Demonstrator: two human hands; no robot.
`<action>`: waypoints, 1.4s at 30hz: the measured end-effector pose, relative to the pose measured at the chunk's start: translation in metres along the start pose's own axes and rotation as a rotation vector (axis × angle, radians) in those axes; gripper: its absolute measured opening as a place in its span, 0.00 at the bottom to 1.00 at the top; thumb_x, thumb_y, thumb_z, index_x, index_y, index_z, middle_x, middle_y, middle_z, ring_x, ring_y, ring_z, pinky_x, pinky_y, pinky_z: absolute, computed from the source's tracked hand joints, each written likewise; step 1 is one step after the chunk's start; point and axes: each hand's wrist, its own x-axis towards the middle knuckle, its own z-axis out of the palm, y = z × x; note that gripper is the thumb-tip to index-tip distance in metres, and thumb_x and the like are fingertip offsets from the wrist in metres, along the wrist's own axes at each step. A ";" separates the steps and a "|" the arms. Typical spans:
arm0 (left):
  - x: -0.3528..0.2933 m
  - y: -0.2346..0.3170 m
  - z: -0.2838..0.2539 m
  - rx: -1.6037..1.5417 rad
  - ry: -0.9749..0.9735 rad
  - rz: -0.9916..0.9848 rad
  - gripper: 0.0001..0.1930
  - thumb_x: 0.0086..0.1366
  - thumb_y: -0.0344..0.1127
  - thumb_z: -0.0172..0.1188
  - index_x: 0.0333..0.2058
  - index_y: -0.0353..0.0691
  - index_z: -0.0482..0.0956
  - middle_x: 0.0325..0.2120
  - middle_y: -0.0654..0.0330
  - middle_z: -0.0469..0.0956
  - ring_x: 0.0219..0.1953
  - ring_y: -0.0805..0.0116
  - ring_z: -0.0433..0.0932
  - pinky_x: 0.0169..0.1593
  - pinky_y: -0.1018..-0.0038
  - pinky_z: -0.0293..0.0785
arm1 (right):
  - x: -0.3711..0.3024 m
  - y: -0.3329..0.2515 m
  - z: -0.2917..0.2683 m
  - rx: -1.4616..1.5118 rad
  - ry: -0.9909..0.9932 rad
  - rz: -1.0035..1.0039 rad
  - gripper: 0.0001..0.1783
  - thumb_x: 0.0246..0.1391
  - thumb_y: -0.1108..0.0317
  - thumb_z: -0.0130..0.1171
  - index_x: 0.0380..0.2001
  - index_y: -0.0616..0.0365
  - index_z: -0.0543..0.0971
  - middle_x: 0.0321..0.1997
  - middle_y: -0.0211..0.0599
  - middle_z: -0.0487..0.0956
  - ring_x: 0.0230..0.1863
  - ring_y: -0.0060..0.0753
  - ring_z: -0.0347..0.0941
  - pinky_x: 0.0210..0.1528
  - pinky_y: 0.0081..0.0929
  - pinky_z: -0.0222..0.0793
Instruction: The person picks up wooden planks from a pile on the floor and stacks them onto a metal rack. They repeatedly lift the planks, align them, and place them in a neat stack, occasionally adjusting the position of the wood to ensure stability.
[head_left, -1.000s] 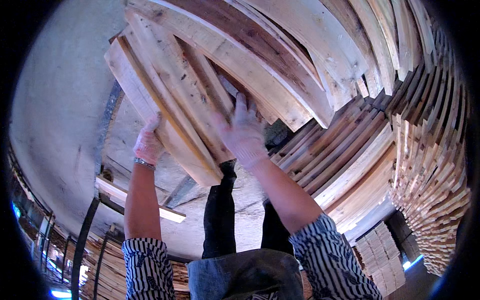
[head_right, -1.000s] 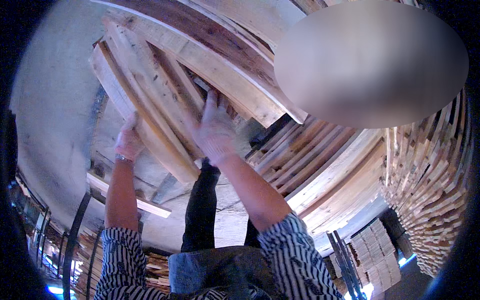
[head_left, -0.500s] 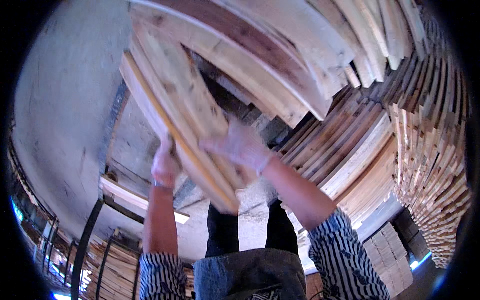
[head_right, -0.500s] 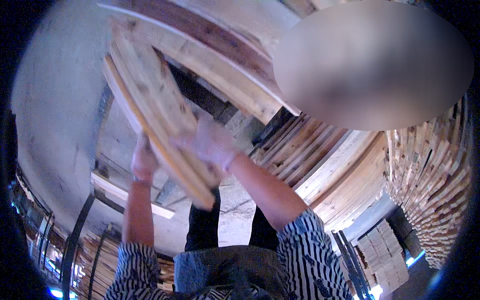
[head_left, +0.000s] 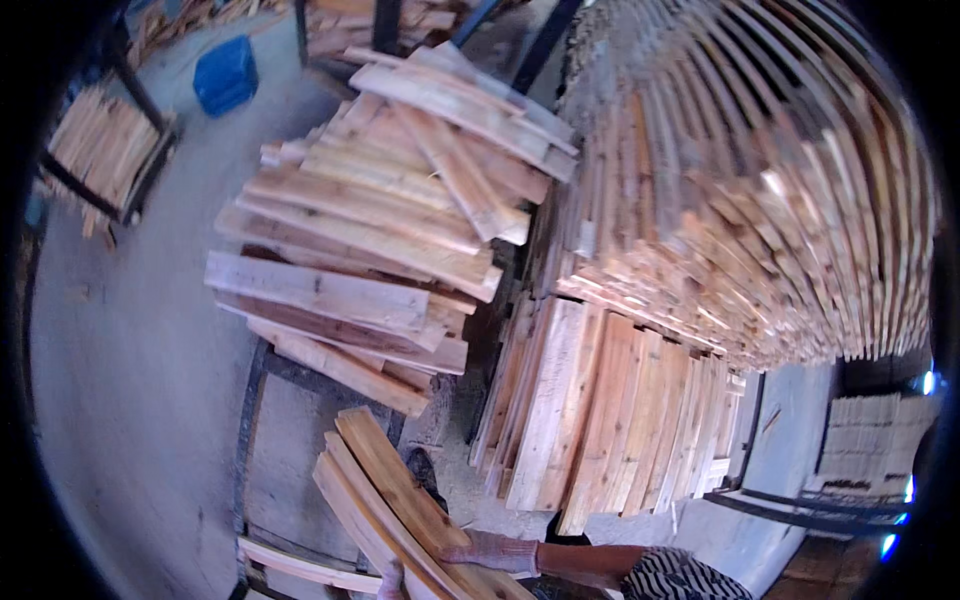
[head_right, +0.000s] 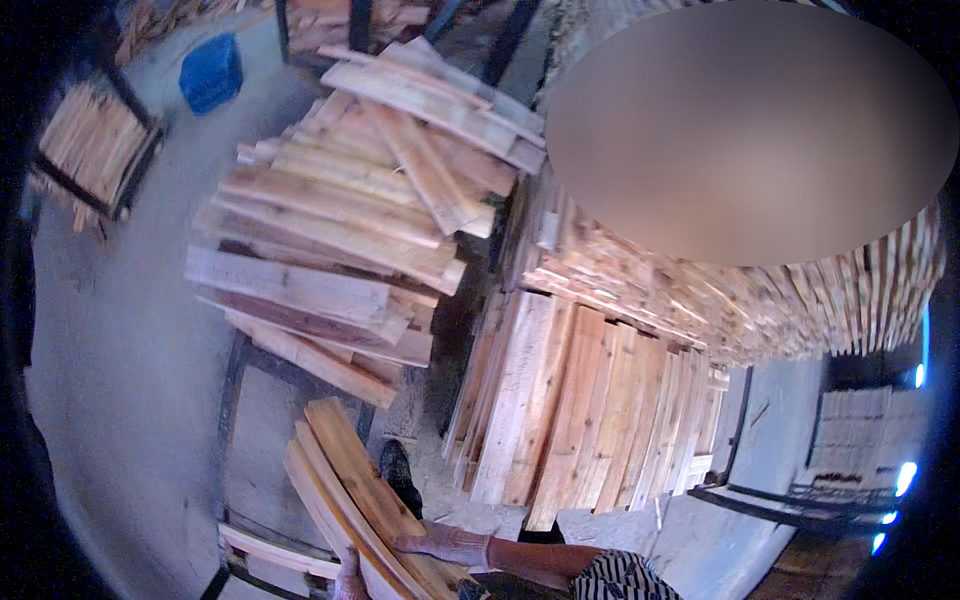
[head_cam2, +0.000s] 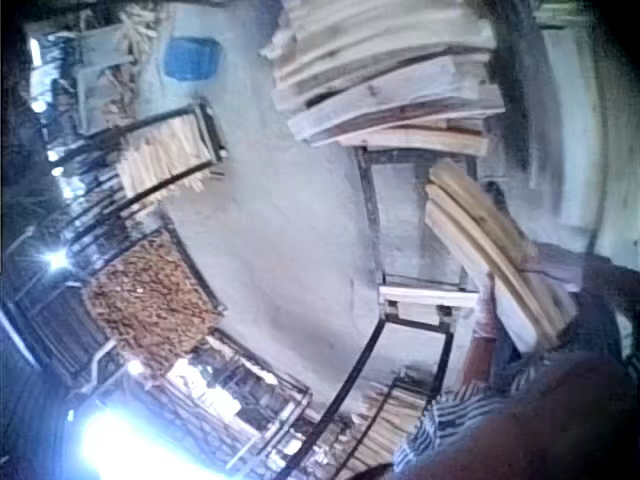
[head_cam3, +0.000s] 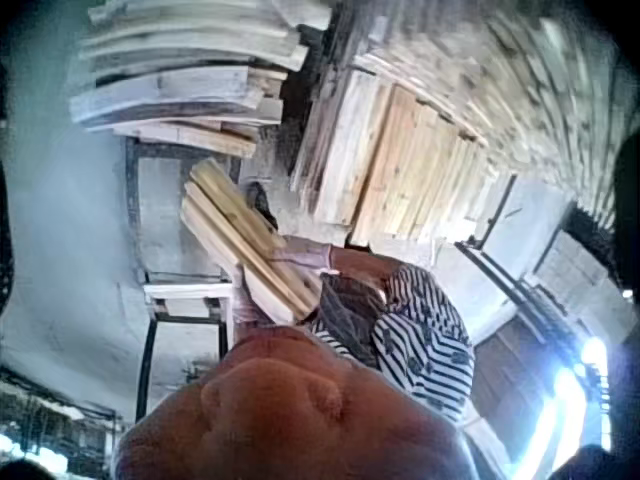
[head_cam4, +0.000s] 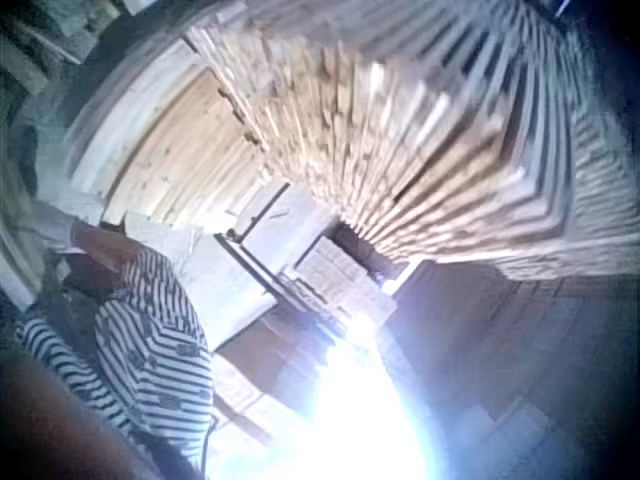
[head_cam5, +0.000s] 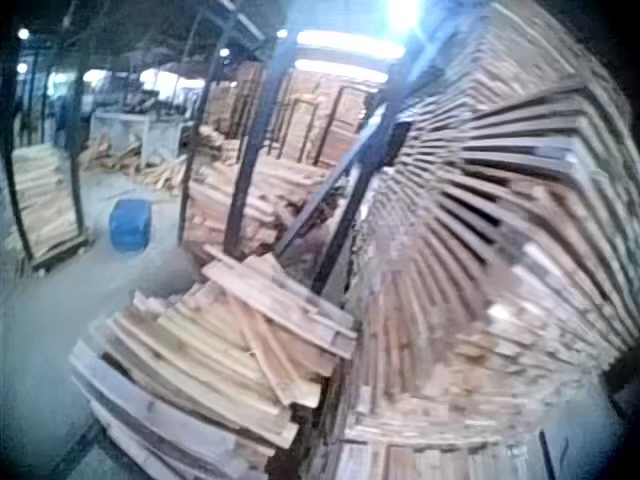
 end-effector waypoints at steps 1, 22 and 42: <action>0.004 -0.009 0.000 -0.005 -0.065 -0.031 0.44 0.63 0.64 0.57 0.67 0.39 0.59 0.59 0.48 0.68 0.58 0.51 0.70 0.62 0.56 0.69 | -0.016 0.004 -0.003 0.005 0.032 -0.064 0.48 0.51 0.36 0.65 0.64 0.60 0.66 0.54 0.40 0.78 0.52 0.31 0.75 0.55 0.29 0.71; -0.082 -0.232 0.340 1.346 -0.264 0.878 0.33 0.50 0.41 0.75 0.54 0.36 0.75 0.49 0.55 0.79 0.48 0.58 0.77 0.55 0.60 0.73 | -0.447 0.147 -0.216 -0.355 0.633 -1.228 0.60 0.41 0.56 0.78 0.70 0.62 0.51 0.64 0.46 0.69 0.66 0.34 0.64 0.66 0.32 0.61; 0.025 -0.329 0.475 1.135 -0.371 0.493 0.23 0.57 0.26 0.70 0.51 0.34 0.75 0.46 0.58 0.79 0.45 0.66 0.80 0.48 0.70 0.82 | -0.408 0.272 -0.353 -0.194 1.039 -1.140 0.51 0.43 0.59 0.75 0.66 0.61 0.59 0.63 0.51 0.69 0.65 0.45 0.66 0.66 0.36 0.62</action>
